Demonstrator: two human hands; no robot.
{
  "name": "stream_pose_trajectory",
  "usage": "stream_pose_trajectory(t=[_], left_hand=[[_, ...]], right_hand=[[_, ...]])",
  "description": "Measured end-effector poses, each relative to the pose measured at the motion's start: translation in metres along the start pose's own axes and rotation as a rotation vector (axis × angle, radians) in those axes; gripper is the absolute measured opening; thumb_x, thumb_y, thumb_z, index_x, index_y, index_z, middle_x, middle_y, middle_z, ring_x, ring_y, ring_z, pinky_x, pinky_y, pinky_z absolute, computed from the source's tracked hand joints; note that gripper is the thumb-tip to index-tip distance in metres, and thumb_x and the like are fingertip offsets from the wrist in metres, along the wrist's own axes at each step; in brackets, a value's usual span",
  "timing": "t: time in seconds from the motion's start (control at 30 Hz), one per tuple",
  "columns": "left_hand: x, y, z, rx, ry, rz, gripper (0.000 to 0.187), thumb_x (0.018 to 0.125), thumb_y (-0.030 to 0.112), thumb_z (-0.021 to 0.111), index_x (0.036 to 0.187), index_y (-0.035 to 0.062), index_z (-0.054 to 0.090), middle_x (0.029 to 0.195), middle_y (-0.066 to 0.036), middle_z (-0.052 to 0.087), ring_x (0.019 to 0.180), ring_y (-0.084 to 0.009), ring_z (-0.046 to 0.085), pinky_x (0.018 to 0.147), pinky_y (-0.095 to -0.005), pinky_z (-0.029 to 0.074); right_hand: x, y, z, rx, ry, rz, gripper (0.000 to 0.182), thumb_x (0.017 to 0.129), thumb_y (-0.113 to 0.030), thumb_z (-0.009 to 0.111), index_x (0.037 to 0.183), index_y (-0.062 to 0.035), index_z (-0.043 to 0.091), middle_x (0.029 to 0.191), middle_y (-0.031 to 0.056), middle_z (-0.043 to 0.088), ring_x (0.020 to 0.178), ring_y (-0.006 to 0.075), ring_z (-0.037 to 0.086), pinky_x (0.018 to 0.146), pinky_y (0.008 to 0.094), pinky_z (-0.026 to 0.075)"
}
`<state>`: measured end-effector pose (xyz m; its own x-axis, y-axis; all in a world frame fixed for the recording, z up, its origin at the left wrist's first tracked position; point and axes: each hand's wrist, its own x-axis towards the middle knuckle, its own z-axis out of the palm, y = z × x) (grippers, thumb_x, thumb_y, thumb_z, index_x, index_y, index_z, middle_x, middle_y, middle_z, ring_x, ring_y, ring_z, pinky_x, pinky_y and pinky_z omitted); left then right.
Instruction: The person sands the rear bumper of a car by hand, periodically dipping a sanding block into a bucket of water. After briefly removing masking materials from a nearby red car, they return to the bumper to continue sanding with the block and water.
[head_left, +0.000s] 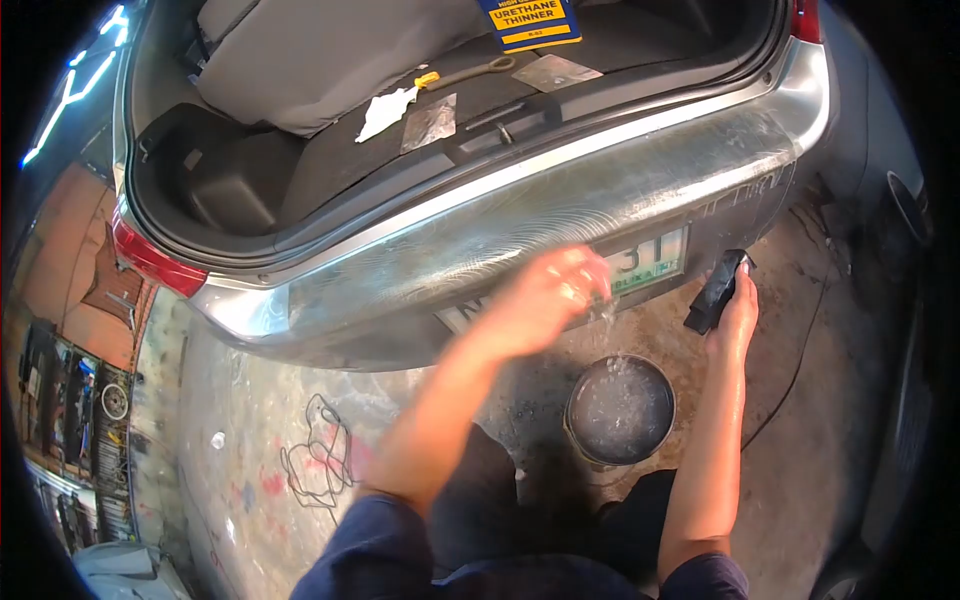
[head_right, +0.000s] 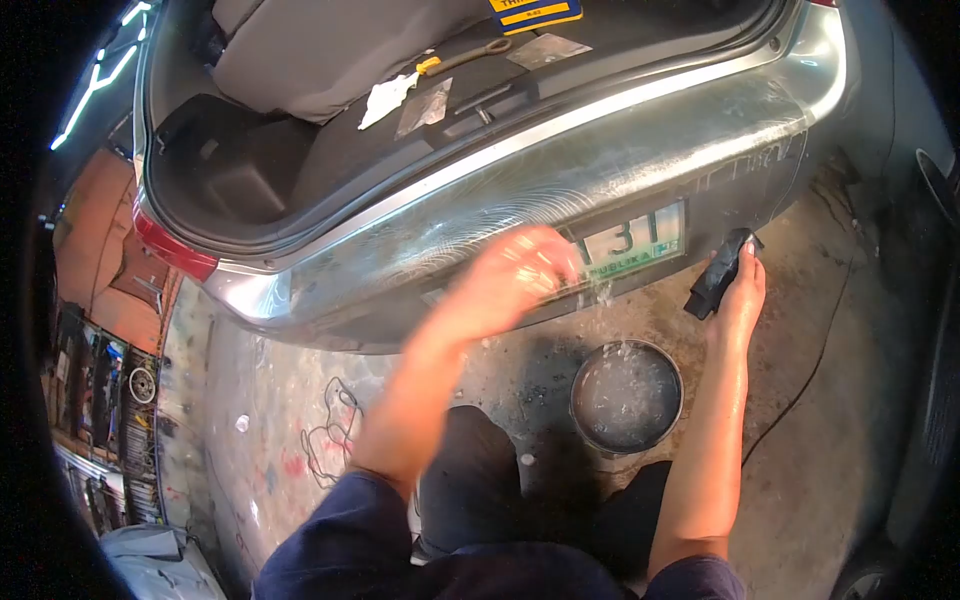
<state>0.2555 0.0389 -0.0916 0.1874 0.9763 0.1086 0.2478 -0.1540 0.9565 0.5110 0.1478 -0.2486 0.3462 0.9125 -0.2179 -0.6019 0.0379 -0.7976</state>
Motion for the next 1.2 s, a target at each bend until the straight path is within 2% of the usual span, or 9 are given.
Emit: stream_pose_trajectory(t=[0.1,0.17,0.27,0.37,0.57,0.73,0.97,1.07,1.2], left_hand=[[-0.001,0.07,-0.043,0.448,0.139,0.008,0.022,0.107,0.011,0.053,0.119,0.0062,0.071,0.078,0.001,0.053,0.072,-0.0118,0.049,0.067,-0.0309,0.045],[0.016,0.044,-0.079,0.989,0.065,0.553,0.028,0.107,0.015,0.055,0.131,0.0094,0.067,0.108,-0.01,0.065,0.099,-0.024,0.062,0.09,-0.0394,0.051],[0.009,0.036,-0.099,1.25,-0.102,0.482,0.046,0.107,0.027,0.055,0.149,0.0086,0.054,0.152,-0.017,0.05,0.142,-0.034,0.045,0.119,-0.0456,0.035],[-0.022,0.039,-0.127,1.41,-0.255,0.372,0.067,0.106,0.042,0.052,0.159,0.0044,0.037,0.168,-0.017,0.031,0.157,-0.0327,0.025,0.129,-0.0457,0.019],[-0.14,0.032,-0.219,1.502,-0.115,0.136,0.081,0.099,0.05,0.057,0.159,0.0008,0.034,0.167,-0.019,0.031,0.156,-0.0353,0.027,0.128,-0.0475,0.021],[-0.233,0.004,-0.277,1.528,0.192,0.108,0.079,0.098,0.045,0.06,0.158,-0.0009,0.036,0.165,-0.022,0.036,0.153,-0.0403,0.033,0.126,-0.0494,0.024],[-0.194,-0.008,-0.217,1.524,0.389,0.187,0.093,0.096,0.064,0.057,0.158,-0.0018,0.035,0.161,-0.024,0.041,0.15,-0.0406,0.039,0.123,-0.0528,0.028],[-0.155,-0.011,-0.179,1.559,0.424,0.278,0.09,0.097,0.064,0.053,0.156,-0.0018,0.039,0.16,-0.023,0.043,0.149,-0.0401,0.041,0.122,-0.0529,0.029],[-0.107,-0.006,-0.123,1.485,0.458,0.22,0.089,0.093,0.06,0.063,0.155,0.0004,0.042,0.158,-0.022,0.045,0.148,-0.039,0.042,0.123,-0.053,0.029]], right_hand=[[0.006,0.009,0.0,-0.049,-0.012,0.004,0.038,0.105,-0.037,0.062,0.118,-0.002,0.062,0.097,0.0085,0.071,0.083,0.0175,0.067,0.073,0.0322,0.054],[0.004,0.013,0.004,-0.04,-0.025,0.003,0.037,0.105,-0.037,0.062,0.117,-0.0022,0.062,0.096,0.0084,0.071,0.08,0.0173,0.067,0.071,0.0322,0.054],[0.006,0.021,0.009,-0.056,-0.049,-0.011,0.036,0.106,-0.038,0.062,0.114,-0.0026,0.063,0.093,0.0078,0.07,0.075,0.0169,0.066,0.067,0.0319,0.053],[0.01,0.026,0.006,-0.081,-0.086,-0.016,0.036,0.106,-0.038,0.06,0.11,-0.0032,0.065,0.089,0.0064,0.07,0.072,0.0157,0.065,0.063,0.0305,0.053],[0.021,0.024,-0.018,-0.253,-0.144,0.052,0.033,0.106,-0.036,0.061,0.112,-0.0042,0.066,0.089,0.0076,0.071,0.072,0.0139,0.065,0.061,0.0286,0.051],[-0.001,0.02,-0.031,-0.849,-0.613,0.167,0.032,0.104,-0.03,0.062,0.115,0.0004,0.066,0.094,0.0104,0.071,0.079,0.0182,0.068,0.072,0.0321,0.055],[-0.044,0.034,-0.014,-1.766,-1.315,0.48,0.056,0.096,-0.043,0.066,0.131,0.0009,0.066,0.125,0.0202,0.07,0.111,0.0314,0.067,0.1,0.0385,0.05],[-0.039,0.108,-0.056,-1.902,-1.554,0.339,0.055,0.095,-0.047,0.064,0.121,0.0001,0.072,0.125,0.0225,0.07,0.114,0.0395,0.066,0.098,0.0453,0.05],[-0.051,0.156,-0.053,-2.013,-1.633,0.572,0.06,0.093,-0.05,0.064,0.126,-0.001,0.071,0.135,0.0228,0.066,0.121,0.0381,0.064,0.103,0.0432,0.049]])
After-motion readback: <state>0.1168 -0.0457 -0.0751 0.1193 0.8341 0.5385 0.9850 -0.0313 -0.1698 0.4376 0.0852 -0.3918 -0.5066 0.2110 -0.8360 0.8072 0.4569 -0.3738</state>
